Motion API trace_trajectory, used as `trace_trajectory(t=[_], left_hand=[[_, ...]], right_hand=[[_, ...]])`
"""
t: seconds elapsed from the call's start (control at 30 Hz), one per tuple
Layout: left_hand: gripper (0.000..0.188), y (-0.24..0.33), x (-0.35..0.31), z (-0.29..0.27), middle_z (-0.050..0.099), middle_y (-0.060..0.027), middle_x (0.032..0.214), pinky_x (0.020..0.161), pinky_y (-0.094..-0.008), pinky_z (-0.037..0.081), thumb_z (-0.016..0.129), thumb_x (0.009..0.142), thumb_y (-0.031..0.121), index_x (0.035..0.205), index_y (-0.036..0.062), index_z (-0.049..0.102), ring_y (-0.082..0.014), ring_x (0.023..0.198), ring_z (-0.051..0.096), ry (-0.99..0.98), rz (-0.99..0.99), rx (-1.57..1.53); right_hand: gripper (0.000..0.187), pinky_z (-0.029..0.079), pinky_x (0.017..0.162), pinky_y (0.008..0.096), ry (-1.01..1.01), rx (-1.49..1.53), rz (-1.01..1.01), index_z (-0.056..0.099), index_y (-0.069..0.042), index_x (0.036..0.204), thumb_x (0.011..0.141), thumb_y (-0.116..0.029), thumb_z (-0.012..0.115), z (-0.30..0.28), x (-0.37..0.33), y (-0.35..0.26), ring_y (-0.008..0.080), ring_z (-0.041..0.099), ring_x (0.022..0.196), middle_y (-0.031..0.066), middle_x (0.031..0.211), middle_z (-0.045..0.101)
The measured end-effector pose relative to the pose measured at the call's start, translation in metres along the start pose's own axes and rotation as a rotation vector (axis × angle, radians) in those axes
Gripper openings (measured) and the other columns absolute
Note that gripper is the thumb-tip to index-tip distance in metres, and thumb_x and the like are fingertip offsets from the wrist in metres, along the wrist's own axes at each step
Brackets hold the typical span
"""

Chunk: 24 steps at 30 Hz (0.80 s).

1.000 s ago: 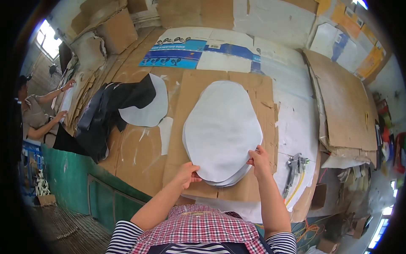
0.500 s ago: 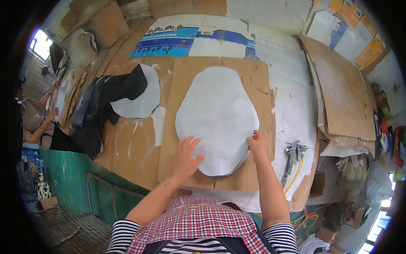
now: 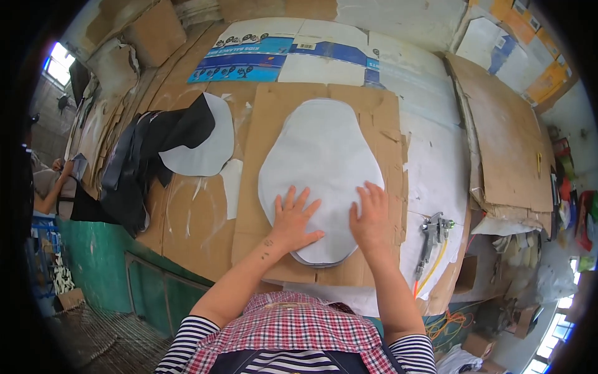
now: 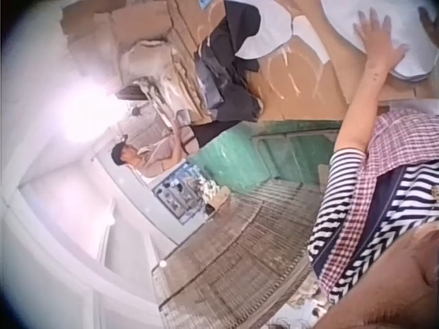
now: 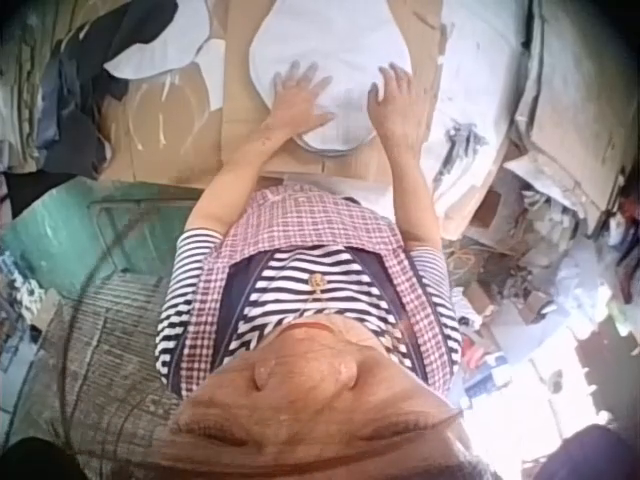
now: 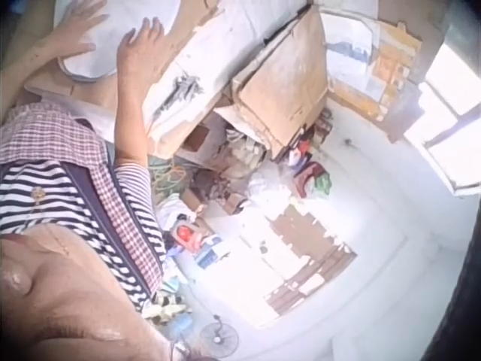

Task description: Organizing and stacking precut white fabric pieces on a workbench.

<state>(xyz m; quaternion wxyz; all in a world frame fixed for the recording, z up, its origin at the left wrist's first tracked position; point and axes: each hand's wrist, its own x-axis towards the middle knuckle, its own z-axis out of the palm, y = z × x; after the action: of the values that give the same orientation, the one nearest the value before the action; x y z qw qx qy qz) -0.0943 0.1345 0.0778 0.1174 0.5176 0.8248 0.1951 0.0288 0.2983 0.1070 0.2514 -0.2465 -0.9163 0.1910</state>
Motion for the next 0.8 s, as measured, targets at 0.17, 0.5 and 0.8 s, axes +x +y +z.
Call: trace_trajectory(t=[0.17,0.5,0.8], left_hand=[[0.069,-0.014,0.001,0.006,0.028,-0.0160,0.139,0.102,-0.0574,0.018,0.069,0.068,0.040,0.126,0.0133,0.046,-0.0399,0.130,0.019,0.106,-0.085,-0.110],[0.075,-0.040,-0.013,0.027,0.027,-0.0244,0.136,0.105,-0.0437,0.023,0.063,0.076,0.011,0.135,-0.0016,0.019,-0.0384,0.127,0.026,0.443,-0.678,-0.766],[0.078,-0.038,-0.022,0.039,0.022,-0.0245,0.138,0.106,-0.0444,0.020,0.062,0.077,0.012,0.137,-0.0004,0.014,-0.0385,0.128,0.023,0.536,-0.573,-0.774]], right_hand=[[0.039,0.031,0.100,0.0419,-0.085,-0.026,-0.024,0.052,-0.002,0.112,0.074,-0.004,0.060,0.028,-0.005,0.000,0.0356,0.039,0.119,0.0190,0.125,0.043],[0.046,0.031,0.099,0.0372,0.157,0.463,0.789,0.037,0.003,0.128,0.091,-0.025,0.043,0.042,-0.029,0.059,0.0296,0.042,0.115,0.0182,0.124,0.044],[0.043,0.027,0.103,0.0398,0.173,0.429,0.698,0.036,0.001,0.128,0.090,-0.018,0.044,0.041,-0.050,0.063,0.0328,0.035,0.122,0.0193,0.128,0.040]])
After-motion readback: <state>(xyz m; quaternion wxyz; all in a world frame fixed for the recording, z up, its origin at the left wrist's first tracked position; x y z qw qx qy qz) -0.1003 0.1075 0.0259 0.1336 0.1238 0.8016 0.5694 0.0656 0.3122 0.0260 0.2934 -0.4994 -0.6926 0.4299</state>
